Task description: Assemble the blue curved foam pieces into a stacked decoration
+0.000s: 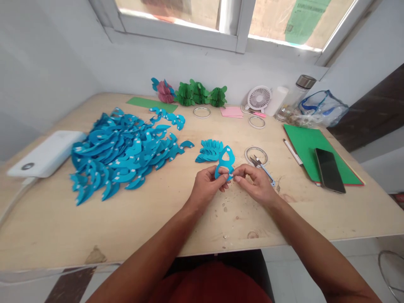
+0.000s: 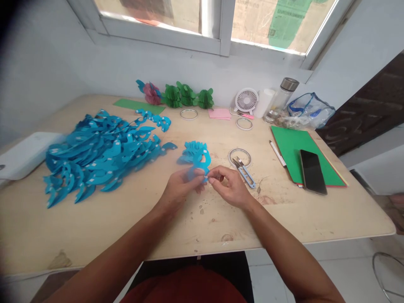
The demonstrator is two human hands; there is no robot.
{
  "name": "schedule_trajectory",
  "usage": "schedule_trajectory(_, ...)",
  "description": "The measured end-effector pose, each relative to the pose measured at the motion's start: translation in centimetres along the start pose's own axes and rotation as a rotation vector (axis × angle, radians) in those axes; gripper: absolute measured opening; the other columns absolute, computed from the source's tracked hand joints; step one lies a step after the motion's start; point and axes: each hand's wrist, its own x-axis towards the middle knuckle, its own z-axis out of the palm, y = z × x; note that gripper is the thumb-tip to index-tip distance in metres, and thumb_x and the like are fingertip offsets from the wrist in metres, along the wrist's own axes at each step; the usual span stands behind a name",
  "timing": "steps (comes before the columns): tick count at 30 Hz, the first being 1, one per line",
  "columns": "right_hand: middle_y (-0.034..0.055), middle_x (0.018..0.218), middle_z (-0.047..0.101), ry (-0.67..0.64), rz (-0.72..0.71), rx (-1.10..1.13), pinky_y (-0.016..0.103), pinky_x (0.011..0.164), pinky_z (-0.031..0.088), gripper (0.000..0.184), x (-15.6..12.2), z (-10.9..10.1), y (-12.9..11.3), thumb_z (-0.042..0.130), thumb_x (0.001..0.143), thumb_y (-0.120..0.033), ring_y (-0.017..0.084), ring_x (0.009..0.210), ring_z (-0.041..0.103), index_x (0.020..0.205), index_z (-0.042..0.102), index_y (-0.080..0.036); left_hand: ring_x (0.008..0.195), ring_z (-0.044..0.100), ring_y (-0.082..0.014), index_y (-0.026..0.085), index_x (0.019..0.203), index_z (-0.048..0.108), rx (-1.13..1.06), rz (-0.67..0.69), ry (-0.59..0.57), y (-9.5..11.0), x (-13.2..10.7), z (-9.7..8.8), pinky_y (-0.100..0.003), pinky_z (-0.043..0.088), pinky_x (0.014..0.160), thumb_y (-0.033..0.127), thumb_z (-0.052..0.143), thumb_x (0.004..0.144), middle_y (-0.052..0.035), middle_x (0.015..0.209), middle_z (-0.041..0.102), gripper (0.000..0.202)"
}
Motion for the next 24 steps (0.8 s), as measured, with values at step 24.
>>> schedule_trajectory(24, 0.0028, 0.066, 0.057, 0.169, -0.276, -0.445, 0.030, 0.063, 0.039, 0.012, -0.16, 0.60, 0.50, 0.048, 0.083, -0.018, 0.015, 0.063, 0.051, 0.080, 0.059, -0.020, 0.044, 0.050, -0.0093, 0.016, 0.065, 0.064, 0.129, 0.058, 0.062, 0.31, -0.27, 0.11, -0.021, 0.043, 0.048, 0.022, 0.064, 0.064, 0.0036, 0.048, 0.054, 0.006)
